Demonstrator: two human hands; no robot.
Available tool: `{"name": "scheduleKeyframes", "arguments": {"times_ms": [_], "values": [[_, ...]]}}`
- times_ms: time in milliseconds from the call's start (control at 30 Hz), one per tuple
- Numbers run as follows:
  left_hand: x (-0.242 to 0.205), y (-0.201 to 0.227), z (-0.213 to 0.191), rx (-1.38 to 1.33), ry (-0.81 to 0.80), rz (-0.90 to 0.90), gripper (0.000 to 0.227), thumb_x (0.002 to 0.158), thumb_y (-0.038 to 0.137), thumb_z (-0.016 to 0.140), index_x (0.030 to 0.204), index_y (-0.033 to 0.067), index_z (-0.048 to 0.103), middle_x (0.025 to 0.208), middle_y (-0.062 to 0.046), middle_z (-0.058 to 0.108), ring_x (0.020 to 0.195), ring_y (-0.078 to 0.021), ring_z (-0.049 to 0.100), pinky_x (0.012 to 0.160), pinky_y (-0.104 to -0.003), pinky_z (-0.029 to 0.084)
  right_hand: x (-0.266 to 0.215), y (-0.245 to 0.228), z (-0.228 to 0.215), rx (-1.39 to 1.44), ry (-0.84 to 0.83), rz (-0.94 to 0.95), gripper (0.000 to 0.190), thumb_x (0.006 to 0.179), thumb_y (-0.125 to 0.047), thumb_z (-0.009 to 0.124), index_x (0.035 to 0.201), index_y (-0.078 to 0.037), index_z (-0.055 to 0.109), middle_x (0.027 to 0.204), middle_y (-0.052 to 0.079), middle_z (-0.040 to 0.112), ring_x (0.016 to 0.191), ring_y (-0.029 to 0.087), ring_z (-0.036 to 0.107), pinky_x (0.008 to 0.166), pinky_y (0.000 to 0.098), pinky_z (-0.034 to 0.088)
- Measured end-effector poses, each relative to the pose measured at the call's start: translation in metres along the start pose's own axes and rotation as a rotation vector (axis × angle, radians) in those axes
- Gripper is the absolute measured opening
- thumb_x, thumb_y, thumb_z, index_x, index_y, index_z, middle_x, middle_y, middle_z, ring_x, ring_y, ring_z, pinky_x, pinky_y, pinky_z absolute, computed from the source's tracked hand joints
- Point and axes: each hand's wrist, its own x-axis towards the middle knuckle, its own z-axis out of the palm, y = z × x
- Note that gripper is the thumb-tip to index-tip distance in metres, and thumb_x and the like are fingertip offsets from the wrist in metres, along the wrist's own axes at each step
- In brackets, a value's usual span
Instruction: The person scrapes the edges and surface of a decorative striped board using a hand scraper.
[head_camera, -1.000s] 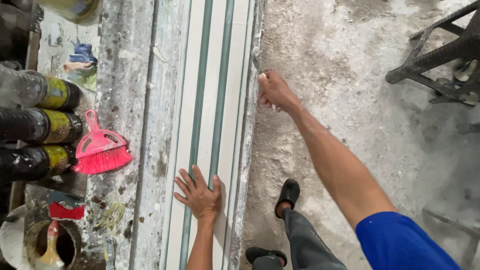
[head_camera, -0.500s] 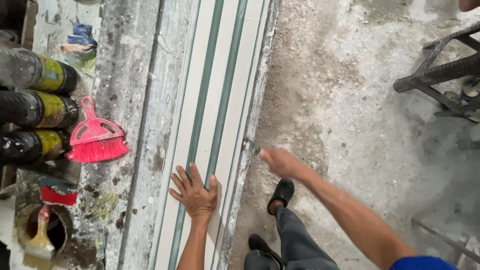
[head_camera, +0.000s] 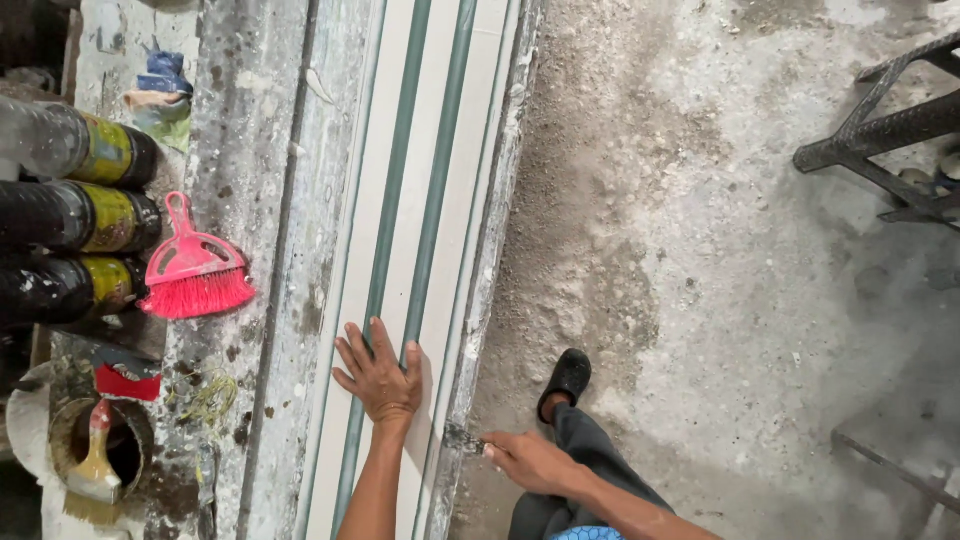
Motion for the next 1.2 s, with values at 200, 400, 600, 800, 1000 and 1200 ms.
{"name": "scheduleKeyframes", "arguments": {"times_ms": [200,400,600,800,1000,1200], "values": [[0.048,0.032,-0.003,0.006,-0.092,-0.149,0.085,0.092,0.073,0.04,0.16,0.0223,0.036,0.168,-0.014,0.017,0.16,-0.0396,0.007,0.123,-0.075,0.002,0.023,-0.009,-0.07,0.365,0.284,0.127,0.048,0.104,-0.031,0.051,0.149,-0.014,0.051,0.069,0.003,0.054,0.056,0.014,0.054,0.054,0.037,0.048],[0.11,0.098,-0.004,-0.138,-0.083,-0.049,0.087,0.096,0.073,0.034,0.164,0.0205,0.027,0.173,-0.02,0.004,0.158,-0.0464,-0.004,0.117,-0.075,-0.009,0.088,-0.066,-0.065,0.348,0.614,0.026,0.049,0.105,-0.03,0.051,0.152,-0.019,0.046,0.078,0.002,0.055,0.063,0.011,0.056,0.057,0.0352,0.051],[0.115,0.112,-0.009,-0.073,-0.135,-0.059,0.086,0.096,0.072,0.031,0.164,0.0209,0.026,0.171,-0.021,0.005,0.155,-0.0489,-0.005,0.113,-0.076,-0.009,0.129,-0.085,-0.093,0.011,0.878,-0.105,0.042,0.11,-0.029,0.049,0.151,-0.017,0.05,0.081,0.006,0.063,0.064,0.01,0.059,0.053,0.0324,0.051],[0.115,0.111,-0.009,-0.045,-0.099,-0.054,0.085,0.096,0.071,0.032,0.163,0.018,0.031,0.17,-0.023,0.009,0.154,-0.0514,-0.002,0.112,-0.078,-0.006,0.195,-0.153,-0.292,0.036,0.712,0.102,0.047,0.108,-0.034,0.038,0.152,-0.021,0.045,0.068,0.001,0.05,0.049,0.01,0.043,0.038,0.0289,0.04],[0.114,0.11,-0.007,-0.025,-0.061,-0.044,0.082,0.097,0.068,0.033,0.161,0.0171,0.033,0.17,-0.024,0.013,0.154,-0.0514,0.002,0.112,-0.079,-0.003,0.22,-0.159,-0.324,0.0,0.831,-0.019,0.047,0.109,-0.038,0.043,0.15,-0.017,0.049,0.076,0.002,0.058,0.062,0.011,0.054,0.055,0.0312,0.047],[0.113,0.106,0.005,0.067,-0.046,-0.04,0.081,0.095,0.068,0.035,0.16,0.0183,0.034,0.168,-0.023,0.013,0.153,-0.0505,0.002,0.11,-0.079,-0.002,0.217,-0.153,-0.31,0.022,0.834,0.038,0.049,0.107,-0.039,0.044,0.152,-0.02,0.049,0.071,0.001,0.055,0.06,0.013,0.053,0.055,0.0339,0.045]]}}
